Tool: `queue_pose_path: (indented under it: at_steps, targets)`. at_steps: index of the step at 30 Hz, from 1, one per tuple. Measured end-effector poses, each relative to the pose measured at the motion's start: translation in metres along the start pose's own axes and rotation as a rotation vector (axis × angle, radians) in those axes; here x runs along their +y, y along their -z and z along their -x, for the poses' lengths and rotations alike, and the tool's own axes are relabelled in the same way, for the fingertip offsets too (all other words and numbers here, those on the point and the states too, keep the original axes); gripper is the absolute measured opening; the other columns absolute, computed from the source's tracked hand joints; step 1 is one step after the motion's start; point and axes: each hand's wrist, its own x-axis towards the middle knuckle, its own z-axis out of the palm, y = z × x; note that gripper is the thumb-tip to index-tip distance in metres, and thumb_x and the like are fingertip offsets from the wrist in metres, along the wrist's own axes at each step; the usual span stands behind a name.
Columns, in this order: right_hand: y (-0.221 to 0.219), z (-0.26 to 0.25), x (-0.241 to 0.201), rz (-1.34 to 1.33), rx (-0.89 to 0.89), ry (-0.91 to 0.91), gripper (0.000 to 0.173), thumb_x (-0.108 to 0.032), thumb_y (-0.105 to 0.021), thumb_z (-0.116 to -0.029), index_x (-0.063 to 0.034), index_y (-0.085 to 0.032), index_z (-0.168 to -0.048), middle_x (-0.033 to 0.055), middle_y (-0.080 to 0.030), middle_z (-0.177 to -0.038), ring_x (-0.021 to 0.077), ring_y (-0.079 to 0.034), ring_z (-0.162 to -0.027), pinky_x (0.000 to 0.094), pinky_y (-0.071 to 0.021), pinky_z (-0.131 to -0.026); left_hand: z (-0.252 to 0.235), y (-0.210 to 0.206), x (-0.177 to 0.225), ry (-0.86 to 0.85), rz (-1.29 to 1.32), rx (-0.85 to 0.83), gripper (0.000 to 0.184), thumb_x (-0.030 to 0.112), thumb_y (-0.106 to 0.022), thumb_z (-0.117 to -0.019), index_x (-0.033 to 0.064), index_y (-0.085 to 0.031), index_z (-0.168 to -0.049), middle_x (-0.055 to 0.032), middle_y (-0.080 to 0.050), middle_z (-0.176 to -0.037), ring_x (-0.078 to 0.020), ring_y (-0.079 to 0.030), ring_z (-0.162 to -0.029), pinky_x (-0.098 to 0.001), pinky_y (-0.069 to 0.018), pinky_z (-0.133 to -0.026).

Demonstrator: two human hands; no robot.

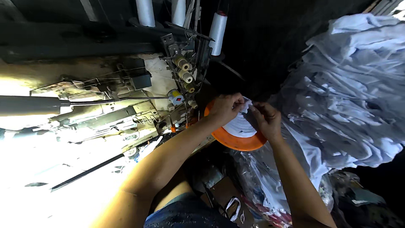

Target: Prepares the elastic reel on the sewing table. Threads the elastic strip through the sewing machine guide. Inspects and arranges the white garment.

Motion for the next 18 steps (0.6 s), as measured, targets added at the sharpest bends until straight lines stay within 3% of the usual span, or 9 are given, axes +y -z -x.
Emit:
queue_pose_path:
  at_steps: [3,6,9,12,15,18]
  targets:
    - [-0.004,-0.005,0.001,-0.105,0.015,-0.053,0.017,-0.004,-0.066,-0.096,0.0047,-0.067,-0.111,0.0039,-0.072,-0.103,0.0016,-0.068,-0.088,0.0216,-0.0589,-0.083,0.001,-0.002,-0.001,0.014,-0.03,-0.039,0.013,0.005,-0.062,-0.0971,-0.0029,-0.072,-0.102,-0.0169,-0.073,-0.095,-0.0276,-0.071,-0.092,-0.0442,-0.055,-0.089]
    - [-0.009,-0.007,0.001,-0.124,0.005,-0.077,0.018,-0.002,-0.072,-0.091,0.0039,-0.069,-0.107,0.0019,-0.073,-0.092,0.001,-0.068,-0.078,0.0207,-0.0595,-0.075,0.005,-0.004,-0.005,0.038,-0.106,-0.077,0.014,0.007,-0.062,-0.0975,-0.0025,-0.071,-0.101,-0.0189,-0.072,-0.097,-0.0337,-0.069,-0.097,-0.0511,-0.0525,-0.09]
    - [-0.01,-0.007,-0.005,-0.04,0.007,-0.131,0.022,-0.005,-0.077,-0.0866,0.0023,-0.068,-0.105,0.0018,-0.071,-0.085,0.0006,-0.066,-0.072,0.0191,-0.0581,-0.07,0.007,-0.002,-0.005,0.042,-0.124,-0.034,0.017,0.008,-0.065,-0.0962,-0.0023,-0.071,-0.109,-0.0195,-0.072,-0.107,-0.0355,-0.068,-0.106,-0.0534,-0.0505,-0.097]
    - [-0.009,-0.006,-0.008,0.041,-0.014,-0.17,0.028,-0.008,-0.08,-0.0843,0.0021,-0.066,-0.106,0.0021,-0.068,-0.08,0.0013,-0.064,-0.068,0.019,-0.0561,-0.066,0.007,-0.005,-0.007,-0.048,0.017,0.067,0.03,0.007,-0.063,-0.095,-0.0046,-0.065,-0.122,-0.0192,-0.071,-0.109,-0.0308,-0.07,-0.103,-0.0477,-0.0536,-0.096]
    - [-0.009,-0.006,-0.01,0.065,-0.029,-0.165,0.027,-0.008,-0.08,-0.0845,0.0029,-0.066,-0.105,0.0033,-0.068,-0.08,0.002,-0.064,-0.068,0.0195,-0.0558,-0.067,0.003,-0.01,-0.007,-0.07,0.019,0.111,0.02,0.013,-0.064,-0.0994,-0.0005,-0.073,-0.11,-0.0148,-0.074,-0.102,-0.027,-0.071,-0.097,-0.0466,-0.054,-0.092]
    - [-0.004,-0.005,-0.013,0.103,-0.051,-0.121,0.021,-0.01,-0.076,-0.0889,0.0031,-0.069,-0.104,0.0053,-0.072,-0.086,0.002,-0.067,-0.074,0.0196,-0.0576,-0.073,0.002,-0.007,-0.003,-0.004,-0.045,0.084,0.018,0.013,-0.064,-0.0993,0.001,-0.075,-0.105,-0.0153,-0.075,-0.1,-0.0297,-0.071,-0.101,-0.0496,-0.0516,-0.096]
